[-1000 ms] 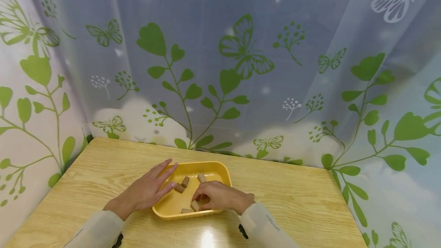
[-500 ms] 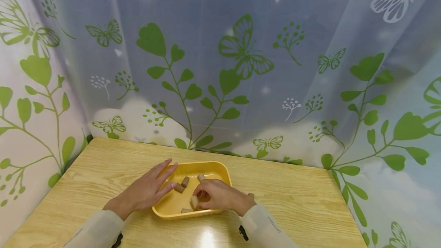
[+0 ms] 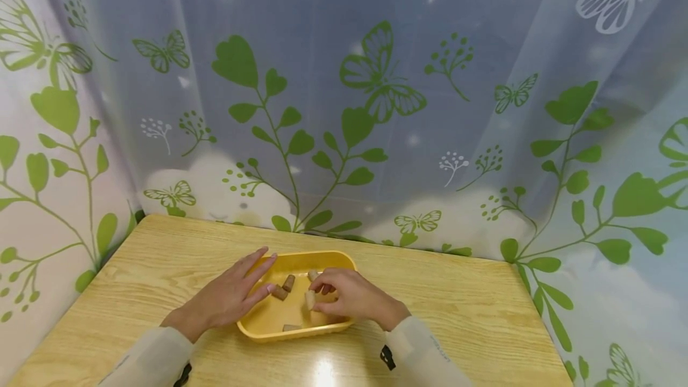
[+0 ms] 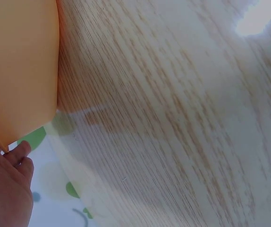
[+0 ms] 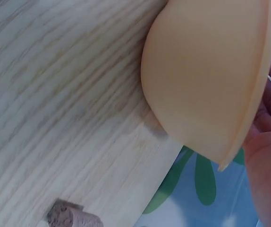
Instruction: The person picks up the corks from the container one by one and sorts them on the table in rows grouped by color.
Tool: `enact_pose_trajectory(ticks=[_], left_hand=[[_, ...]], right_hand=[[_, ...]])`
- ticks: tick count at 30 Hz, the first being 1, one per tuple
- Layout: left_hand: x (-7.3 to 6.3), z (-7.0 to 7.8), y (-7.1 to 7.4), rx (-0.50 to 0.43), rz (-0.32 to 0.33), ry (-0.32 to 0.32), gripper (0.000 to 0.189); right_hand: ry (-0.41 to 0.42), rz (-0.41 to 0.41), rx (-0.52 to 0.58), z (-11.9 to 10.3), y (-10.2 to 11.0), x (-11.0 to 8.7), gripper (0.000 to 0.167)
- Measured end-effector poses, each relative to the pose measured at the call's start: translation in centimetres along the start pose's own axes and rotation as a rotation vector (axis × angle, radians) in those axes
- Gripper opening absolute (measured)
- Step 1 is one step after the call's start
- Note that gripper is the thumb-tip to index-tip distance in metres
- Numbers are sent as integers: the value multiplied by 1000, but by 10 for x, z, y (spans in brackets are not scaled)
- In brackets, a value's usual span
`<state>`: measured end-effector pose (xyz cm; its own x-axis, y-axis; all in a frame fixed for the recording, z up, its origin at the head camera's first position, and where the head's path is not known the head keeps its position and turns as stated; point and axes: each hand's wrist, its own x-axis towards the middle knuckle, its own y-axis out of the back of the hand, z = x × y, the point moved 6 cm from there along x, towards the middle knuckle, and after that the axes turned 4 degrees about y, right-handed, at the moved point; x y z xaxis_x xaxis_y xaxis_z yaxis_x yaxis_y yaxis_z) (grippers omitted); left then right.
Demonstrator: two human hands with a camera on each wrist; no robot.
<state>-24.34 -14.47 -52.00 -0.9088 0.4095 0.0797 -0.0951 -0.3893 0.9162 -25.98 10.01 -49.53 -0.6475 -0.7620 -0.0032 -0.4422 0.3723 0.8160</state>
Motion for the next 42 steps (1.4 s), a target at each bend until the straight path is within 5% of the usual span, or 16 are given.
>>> enact_pose_trajectory(ticks=[22,42], left_hand=[[0,1,1,-4,8,-13,66],[0,2,1,-1,1,-14,65]], right_hand=[[-52,128,74,15,25,-29,32],[17,294,65,27,48,-58,31]])
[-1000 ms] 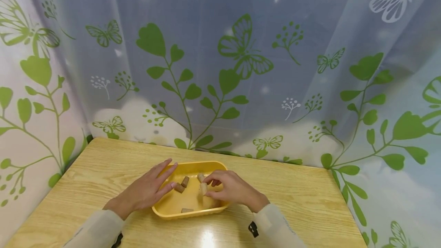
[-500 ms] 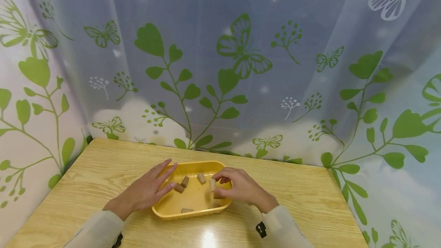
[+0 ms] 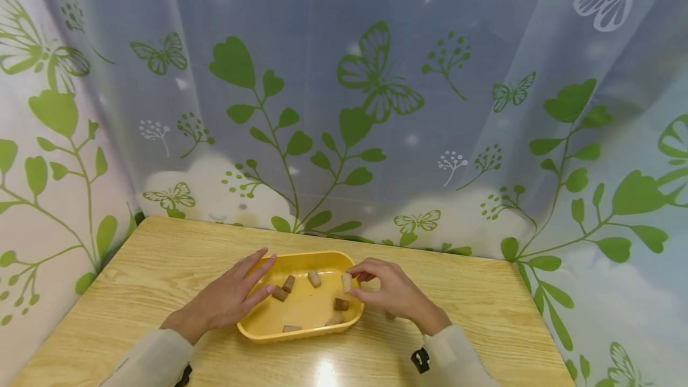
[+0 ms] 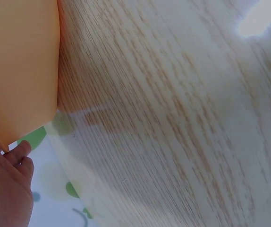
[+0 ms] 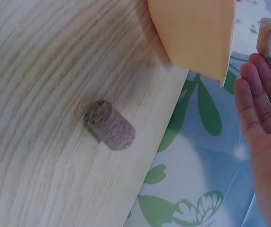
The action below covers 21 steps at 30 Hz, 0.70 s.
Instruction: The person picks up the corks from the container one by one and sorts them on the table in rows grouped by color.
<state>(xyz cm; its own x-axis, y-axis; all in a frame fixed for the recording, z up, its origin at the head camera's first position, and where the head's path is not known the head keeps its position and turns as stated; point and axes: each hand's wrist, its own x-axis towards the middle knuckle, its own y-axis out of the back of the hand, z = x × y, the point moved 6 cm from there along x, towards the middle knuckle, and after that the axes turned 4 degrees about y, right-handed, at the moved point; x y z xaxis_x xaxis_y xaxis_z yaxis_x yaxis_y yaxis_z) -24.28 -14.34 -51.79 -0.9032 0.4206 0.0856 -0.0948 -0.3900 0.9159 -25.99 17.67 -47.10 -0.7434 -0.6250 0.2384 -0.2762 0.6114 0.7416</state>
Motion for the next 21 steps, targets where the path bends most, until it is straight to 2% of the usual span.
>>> enact_pose_trajectory(ticks=[7,21], left_hand=[[-1,-1,-1,-5,0,9,65],[0,0,-1,-19,7,-1,66]], right_hand=[[2,26,-17,5,7,-9,32],[-66,80,-21,21,19,-29,34]])
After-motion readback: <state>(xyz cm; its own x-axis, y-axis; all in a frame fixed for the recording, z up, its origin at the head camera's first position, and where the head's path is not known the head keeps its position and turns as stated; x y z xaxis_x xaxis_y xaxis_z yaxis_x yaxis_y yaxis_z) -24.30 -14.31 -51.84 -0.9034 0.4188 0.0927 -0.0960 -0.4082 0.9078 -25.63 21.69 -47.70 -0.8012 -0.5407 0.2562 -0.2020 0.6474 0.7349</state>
